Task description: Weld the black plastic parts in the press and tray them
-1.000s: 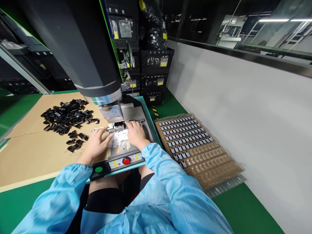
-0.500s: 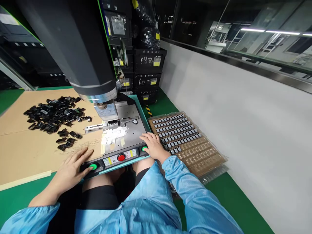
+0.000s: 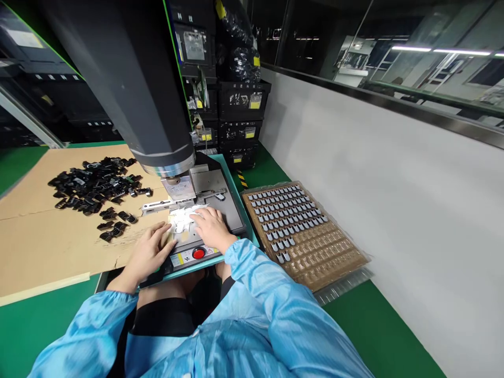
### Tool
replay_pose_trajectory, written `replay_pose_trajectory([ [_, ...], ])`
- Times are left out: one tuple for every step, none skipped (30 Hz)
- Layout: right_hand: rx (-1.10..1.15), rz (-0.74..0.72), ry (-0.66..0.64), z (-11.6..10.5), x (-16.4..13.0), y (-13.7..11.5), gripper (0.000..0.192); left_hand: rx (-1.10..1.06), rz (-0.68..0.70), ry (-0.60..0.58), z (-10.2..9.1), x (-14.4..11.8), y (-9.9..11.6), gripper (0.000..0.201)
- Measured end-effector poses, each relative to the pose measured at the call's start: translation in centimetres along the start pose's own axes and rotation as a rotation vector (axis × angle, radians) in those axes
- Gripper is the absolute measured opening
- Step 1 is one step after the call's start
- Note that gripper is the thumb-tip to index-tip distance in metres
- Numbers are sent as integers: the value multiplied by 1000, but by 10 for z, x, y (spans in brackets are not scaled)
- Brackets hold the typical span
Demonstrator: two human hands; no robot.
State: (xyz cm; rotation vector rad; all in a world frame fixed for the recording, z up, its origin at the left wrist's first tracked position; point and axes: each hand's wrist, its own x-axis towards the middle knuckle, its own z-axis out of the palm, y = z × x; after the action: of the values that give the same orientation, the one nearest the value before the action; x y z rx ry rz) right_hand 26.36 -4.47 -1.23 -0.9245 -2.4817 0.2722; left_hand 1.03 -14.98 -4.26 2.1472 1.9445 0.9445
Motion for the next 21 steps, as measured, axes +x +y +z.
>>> replay_pose_trajectory([
  [-11,1,5,5,7,-1,45,2,-4,13,2,3,0,56],
  [-24,2,8,10,13,-2,42,0,-4,24,4,6,-1,55],
  [-38,2,11,14,18,-2,37,-7,0,33,5,8,-3,54],
  [-52,2,15,17,22,-2,33,-16,4,41,6,9,-4,52],
  [-66,0,20,20,25,-2,28,-22,8,48,6,11,-5,51],
  [-78,-1,28,22,27,-1,25,-26,11,55,7,12,-6,49],
  [-88,-2,38,23,28,0,23,-27,13,61,8,14,-7,48],
  [-95,-4,47,24,28,0,22,-27,13,67,10,15,-8,46],
  [-100,-8,54,24,28,1,22,-27,13,71,11,17,-8,44],
  [-102,-12,58,24,27,2,22,-32,12,74,14,19,-7,41],
  [-102,-16,61,24,25,2,23,-43,11,77,16,22,-6,38],
  [-100,-18,64,23,24,3,24,-60,10,78,18,25,-4,34],
  [-96,-18,68,22,22,3,25,-80,10,78,21,28,-2,31],
  [-90,-17,72,22,20,4,26,-102,10,77,23,31,0,29],
  [-81,-15,75,21,19,4,26,-122,11,75,25,33,3,27],
  [-70,-11,77,20,17,4,27,-137,12,75,26,35,6,25],
  [-56,-5,78,19,15,4,27,-148,15,74,27,37,8,24],
  [-40,5,78,17,13,4,27,-159,17,75,27,38,11,24],
  [-23,16,79,16,12,3,27,-174,18,79,27,38,12,24],
  [-2,30,84,15,11,3,28,-192,15,83,26,38,14,25],
  [20,44,91,13,11,3,29,-214,5,89,24,37,14,28],
])
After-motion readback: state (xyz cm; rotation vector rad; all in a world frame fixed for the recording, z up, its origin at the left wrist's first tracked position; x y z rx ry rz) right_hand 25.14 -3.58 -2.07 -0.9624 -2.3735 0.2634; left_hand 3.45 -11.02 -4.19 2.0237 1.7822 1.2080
